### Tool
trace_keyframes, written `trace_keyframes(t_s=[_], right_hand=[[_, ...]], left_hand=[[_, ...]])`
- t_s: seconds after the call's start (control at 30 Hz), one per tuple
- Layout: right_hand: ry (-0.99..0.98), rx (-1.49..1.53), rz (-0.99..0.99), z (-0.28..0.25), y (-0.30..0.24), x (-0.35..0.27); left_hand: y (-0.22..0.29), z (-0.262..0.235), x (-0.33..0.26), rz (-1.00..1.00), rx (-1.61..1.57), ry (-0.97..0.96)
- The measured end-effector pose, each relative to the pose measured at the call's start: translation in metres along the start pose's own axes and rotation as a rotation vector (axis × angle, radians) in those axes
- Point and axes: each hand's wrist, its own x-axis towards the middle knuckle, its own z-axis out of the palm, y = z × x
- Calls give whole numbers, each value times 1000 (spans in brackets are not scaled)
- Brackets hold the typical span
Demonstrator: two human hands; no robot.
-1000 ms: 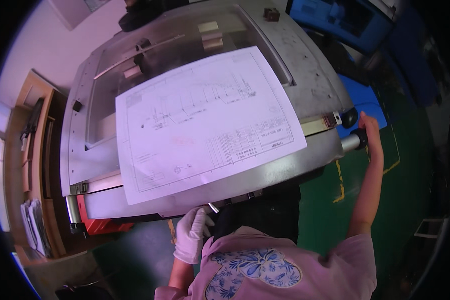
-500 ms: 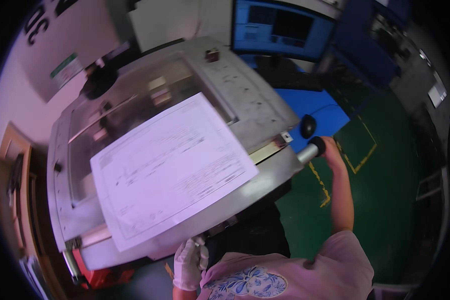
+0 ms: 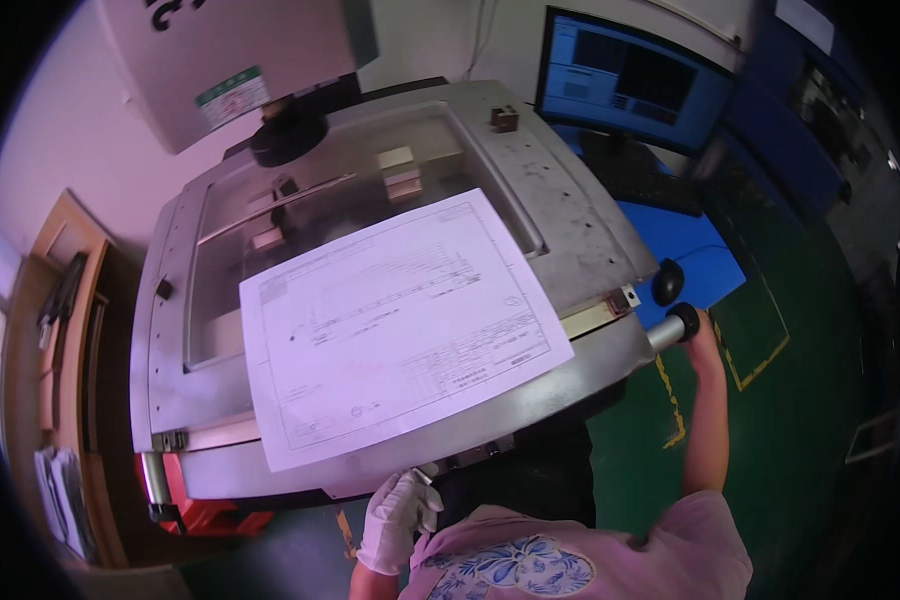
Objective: Measure mechanical components using a 3D coordinate measuring machine while referencing a technical drawing.
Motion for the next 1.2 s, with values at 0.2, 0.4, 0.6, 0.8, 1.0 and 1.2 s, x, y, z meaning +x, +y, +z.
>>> trace_keyframes(t_s=[0.2,0.4,0.6,0.8,1.0,1.2], right_hand=[[-24,-117,-147,-14,-34,33],[162,203,17,30,-8,13],[29,39,-210,3,-27,28],[187,184,-42,13,3,11],[85,67,-148,6,-30,22],[182,238,-84,17,10,22]], left_hand=[[1,5,4,-49,-40,-47],[5,7,2,14,80,7],[32,0,-37,-18,591,123],[52,-36,-66,566,290,767],[48,-53,-60,593,412,919],[59,-67,-51,982,564,1416]])
